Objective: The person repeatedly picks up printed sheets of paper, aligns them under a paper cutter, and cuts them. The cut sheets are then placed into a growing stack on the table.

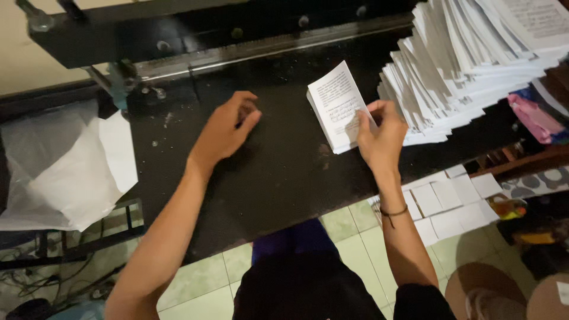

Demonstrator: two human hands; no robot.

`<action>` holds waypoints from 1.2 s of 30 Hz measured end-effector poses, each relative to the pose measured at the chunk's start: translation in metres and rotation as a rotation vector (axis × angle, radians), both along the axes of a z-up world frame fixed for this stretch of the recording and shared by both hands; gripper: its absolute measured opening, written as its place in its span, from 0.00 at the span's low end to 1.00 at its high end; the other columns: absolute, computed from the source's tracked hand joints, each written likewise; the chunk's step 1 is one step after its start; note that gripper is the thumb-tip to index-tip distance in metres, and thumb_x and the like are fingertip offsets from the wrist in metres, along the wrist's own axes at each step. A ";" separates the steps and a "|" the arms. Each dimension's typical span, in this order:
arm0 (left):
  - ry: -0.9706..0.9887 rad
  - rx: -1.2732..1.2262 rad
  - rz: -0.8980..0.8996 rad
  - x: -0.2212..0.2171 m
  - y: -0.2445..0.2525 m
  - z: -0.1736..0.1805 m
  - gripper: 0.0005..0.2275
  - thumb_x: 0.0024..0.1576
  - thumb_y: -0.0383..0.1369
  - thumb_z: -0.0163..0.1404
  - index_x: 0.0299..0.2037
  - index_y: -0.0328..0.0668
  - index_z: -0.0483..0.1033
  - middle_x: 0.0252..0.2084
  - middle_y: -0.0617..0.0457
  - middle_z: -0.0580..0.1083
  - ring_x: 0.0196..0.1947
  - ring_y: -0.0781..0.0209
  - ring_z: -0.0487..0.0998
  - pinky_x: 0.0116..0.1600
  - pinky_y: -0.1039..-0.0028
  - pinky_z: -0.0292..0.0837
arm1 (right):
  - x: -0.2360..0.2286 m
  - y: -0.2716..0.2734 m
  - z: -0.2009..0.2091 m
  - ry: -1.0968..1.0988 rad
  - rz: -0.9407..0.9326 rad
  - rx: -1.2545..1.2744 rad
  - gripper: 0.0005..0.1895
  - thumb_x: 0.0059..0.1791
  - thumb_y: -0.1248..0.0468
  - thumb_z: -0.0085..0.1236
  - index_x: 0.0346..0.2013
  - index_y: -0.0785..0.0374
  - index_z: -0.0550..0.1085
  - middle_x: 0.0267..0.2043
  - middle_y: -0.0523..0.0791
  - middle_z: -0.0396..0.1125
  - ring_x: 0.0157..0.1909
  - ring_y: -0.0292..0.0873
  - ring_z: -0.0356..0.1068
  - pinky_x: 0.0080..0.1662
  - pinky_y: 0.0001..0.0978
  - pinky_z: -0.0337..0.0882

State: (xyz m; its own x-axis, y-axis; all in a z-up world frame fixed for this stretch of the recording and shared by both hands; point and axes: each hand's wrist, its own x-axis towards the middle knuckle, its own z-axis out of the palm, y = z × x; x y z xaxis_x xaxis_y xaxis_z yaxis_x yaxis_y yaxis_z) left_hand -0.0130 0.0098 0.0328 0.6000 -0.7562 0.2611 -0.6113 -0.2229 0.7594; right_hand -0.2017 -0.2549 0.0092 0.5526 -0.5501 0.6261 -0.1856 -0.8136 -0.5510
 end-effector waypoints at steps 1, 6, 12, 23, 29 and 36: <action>-0.013 -0.030 -0.016 0.000 -0.002 -0.001 0.18 0.67 0.38 0.47 0.62 0.34 0.66 0.52 0.33 0.76 0.50 0.34 0.78 0.52 0.49 0.73 | 0.001 0.007 0.005 -0.082 0.067 0.138 0.09 0.49 0.73 0.67 0.39 0.68 0.73 0.31 0.53 0.71 0.37 0.55 0.73 0.42 0.45 0.71; 0.131 -0.327 -0.100 -0.015 -0.012 -0.008 0.32 0.62 0.43 0.55 0.69 0.37 0.51 0.65 0.31 0.67 0.62 0.34 0.70 0.63 0.49 0.68 | 0.038 0.036 -0.004 -0.305 0.488 0.546 0.11 0.51 0.78 0.61 0.38 0.63 0.69 0.25 0.40 0.63 0.31 0.32 0.63 0.36 0.23 0.66; -0.118 -0.486 -0.037 0.006 -0.003 -0.021 0.07 0.64 0.24 0.51 0.45 0.42 0.65 0.43 0.47 0.74 0.48 0.47 0.77 0.55 0.62 0.71 | 0.096 0.076 0.015 -0.053 0.873 0.397 0.13 0.48 0.75 0.64 0.43 0.64 0.70 0.38 0.50 0.74 0.45 0.48 0.76 0.46 0.41 0.75; -0.012 -0.210 0.134 0.037 0.005 -0.022 0.13 0.54 0.23 0.59 0.49 0.33 0.73 0.38 0.34 0.79 0.44 0.30 0.80 0.42 0.48 0.72 | 0.143 0.073 -0.020 0.111 0.725 0.284 0.15 0.49 0.71 0.63 0.47 0.68 0.70 0.35 0.56 0.74 0.32 0.52 0.76 0.29 0.46 0.69; 0.017 -0.309 0.336 0.053 0.020 -0.034 0.30 0.50 0.25 0.65 0.59 0.35 0.60 0.33 0.40 0.77 0.32 0.44 0.77 0.38 0.58 0.70 | 0.155 0.092 -0.012 0.028 0.757 0.710 0.30 0.48 0.76 0.62 0.61 0.76 0.59 0.36 0.54 0.72 0.24 0.43 0.73 0.26 0.30 0.75; -0.322 -0.050 0.539 0.059 0.037 -0.026 0.26 0.50 0.42 0.71 0.50 0.46 0.67 0.44 0.51 0.65 0.45 0.51 0.69 0.50 0.60 0.60 | 0.190 0.098 -0.012 0.414 0.538 0.759 0.26 0.47 0.68 0.66 0.58 0.70 0.70 0.40 0.54 0.76 0.30 0.45 0.78 0.33 0.33 0.81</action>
State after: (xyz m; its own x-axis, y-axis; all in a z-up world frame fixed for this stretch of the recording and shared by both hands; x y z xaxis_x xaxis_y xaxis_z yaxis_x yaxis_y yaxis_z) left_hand 0.0463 0.0467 0.0070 0.7790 -0.3514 0.5193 -0.6226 -0.5325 0.5735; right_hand -0.0121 -0.1567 -0.0024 0.9379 -0.3371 -0.0816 -0.1917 -0.3077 -0.9320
